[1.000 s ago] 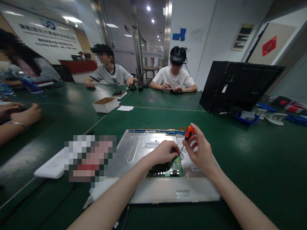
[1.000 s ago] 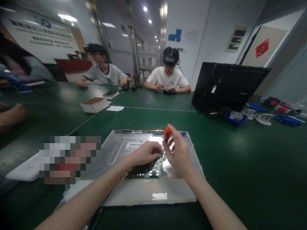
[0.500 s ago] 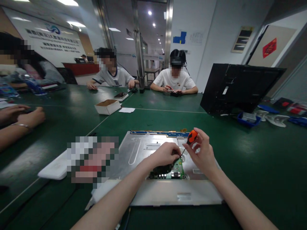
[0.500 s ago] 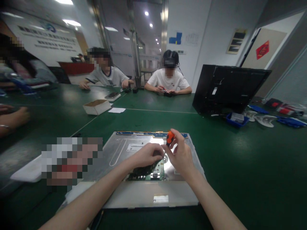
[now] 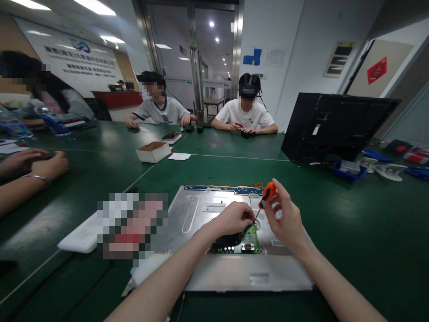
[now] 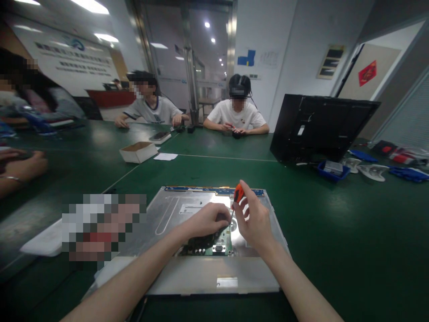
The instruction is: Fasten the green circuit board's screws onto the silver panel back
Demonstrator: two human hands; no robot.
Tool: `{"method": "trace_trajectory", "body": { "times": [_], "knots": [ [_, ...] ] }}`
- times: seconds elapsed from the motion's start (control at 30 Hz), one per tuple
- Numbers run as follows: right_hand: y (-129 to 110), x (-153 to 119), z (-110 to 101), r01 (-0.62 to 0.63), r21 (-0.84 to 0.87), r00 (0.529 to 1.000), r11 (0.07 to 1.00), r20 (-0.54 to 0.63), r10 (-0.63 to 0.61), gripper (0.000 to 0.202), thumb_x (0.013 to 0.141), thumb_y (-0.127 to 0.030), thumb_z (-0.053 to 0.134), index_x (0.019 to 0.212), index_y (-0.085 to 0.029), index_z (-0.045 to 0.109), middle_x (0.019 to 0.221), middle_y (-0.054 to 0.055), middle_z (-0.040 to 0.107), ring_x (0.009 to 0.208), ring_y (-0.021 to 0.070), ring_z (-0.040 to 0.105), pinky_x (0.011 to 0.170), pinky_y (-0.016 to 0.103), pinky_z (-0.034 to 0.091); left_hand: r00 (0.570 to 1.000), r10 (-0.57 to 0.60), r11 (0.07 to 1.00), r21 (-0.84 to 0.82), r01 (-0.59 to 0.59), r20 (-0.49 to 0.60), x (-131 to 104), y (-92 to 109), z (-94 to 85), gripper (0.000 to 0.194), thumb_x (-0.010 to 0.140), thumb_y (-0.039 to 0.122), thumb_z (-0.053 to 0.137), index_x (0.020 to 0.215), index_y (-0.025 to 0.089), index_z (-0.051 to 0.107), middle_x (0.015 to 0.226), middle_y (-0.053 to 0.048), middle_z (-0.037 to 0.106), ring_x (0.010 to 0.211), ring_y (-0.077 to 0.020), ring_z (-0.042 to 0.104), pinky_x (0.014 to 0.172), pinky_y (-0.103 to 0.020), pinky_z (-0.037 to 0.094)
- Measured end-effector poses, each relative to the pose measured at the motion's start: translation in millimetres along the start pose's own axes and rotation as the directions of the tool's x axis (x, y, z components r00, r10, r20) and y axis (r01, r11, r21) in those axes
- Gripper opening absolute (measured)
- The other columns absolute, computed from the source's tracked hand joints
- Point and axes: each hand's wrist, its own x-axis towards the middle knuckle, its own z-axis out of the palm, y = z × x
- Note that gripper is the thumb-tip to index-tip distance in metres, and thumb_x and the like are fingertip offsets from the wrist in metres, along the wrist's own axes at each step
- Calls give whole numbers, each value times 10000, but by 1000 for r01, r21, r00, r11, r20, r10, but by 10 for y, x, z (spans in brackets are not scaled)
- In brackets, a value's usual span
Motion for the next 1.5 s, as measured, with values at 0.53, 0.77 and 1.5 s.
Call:
{"method": "trace_trajectory", "body": {
  "times": [0.53,0.77,1.5],
  "knots": [
    [13,35,-11,53,15,995,998,-89,-51,458,867,-175,582,1279,-304,431,1068,62,496,694,121,573,482,230,514,1000,-5,1000,-6,5,-4,4,-10,7,155,716,43,580,768,140,689,723,-16,676,673,-147,599,654,-217,442],
    [-14,30,-22,22,19,999,1000,-43,-21,478,901,-168,497,1352,-280,384,1033,65,579,691,139,608,489,246,524,1000,-21,1000,-6,21,4,8,1,3,158,718,52,580,777,147,691,747,-17,683,692,-154,607,673,-230,452],
    [-5,23,-26,-25,-3,999,1000,-42,24,432,925,-214,469,1346,-257,384,934,48,628,680,151,623,494,254,519,1000,-25,1000,-11,25,-2,8,0,14,165,710,49,575,779,144,691,725,-13,670,673,-150,596,648,-220,432]
  ]
}}
